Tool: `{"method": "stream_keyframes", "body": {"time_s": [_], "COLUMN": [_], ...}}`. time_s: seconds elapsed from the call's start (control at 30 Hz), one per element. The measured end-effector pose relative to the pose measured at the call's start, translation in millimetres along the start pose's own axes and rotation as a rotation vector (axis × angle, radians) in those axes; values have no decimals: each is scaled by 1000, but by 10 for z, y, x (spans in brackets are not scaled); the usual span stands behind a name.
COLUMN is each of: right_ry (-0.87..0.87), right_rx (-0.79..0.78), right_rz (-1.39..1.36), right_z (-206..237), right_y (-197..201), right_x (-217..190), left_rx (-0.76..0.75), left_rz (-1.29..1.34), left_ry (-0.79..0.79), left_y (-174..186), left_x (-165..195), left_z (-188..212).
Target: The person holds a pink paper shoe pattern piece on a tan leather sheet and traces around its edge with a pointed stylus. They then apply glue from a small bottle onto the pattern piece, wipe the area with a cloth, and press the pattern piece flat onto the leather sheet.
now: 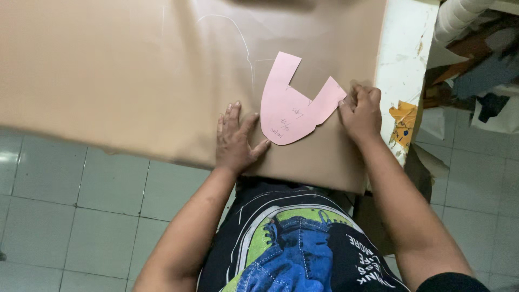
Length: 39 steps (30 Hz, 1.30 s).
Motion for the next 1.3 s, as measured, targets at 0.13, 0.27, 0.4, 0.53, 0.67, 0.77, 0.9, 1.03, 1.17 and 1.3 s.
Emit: {"method": "stream_keyframes", "body": {"time_s": [0.13,0.27,0.4,0.53,0.67,0.77,0.9,1.03,1.17,1.3], "right_ry": [-134,-181,-132,-146,-162,-180,-198,-193,-180,-161], "right_rx": [-141,-199,-249,-250,-279,-264,-196,-196,-199,-208], "right_rz": [-104,-157,-134,-182,-192,-259,-38,-38,-22,-63], "right_z": [-139,-87,-80,-89,-93,-99,-71,-53,-44,-44], "right_y": [17,46,59,44,31,14,-7,-12,-20,-32], "right_x": [63,43,25,36,5,-35,-76,-65,-8,36], "left_rx": [63,134,152,113,106,91,85,97,90,103], "left_rz": [13,81,164,127,115,120,146,139,176,192], "left_ry": [-15,-50,-70,-87,-88,-82,-78,-98,-93,-114], "left_y": [28,13,-8,-9,8,5,4,-12,-58,-69], "left_x": [-2,-60,-116,-139,-143,-132,-126,-119,-133,-153], "left_z": [1,32,50,24,15,7,9,-9,-12,-35]}}
Point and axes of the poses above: each hand's wrist, its own z-axis away from the middle knuckle, its own y-axis out of the back of the hand, x = y × z, the point moved 4 cm from there along -z, towards the middle knuckle, and after that the axes turned 8 degrees about -z, right-handed, at the moved point
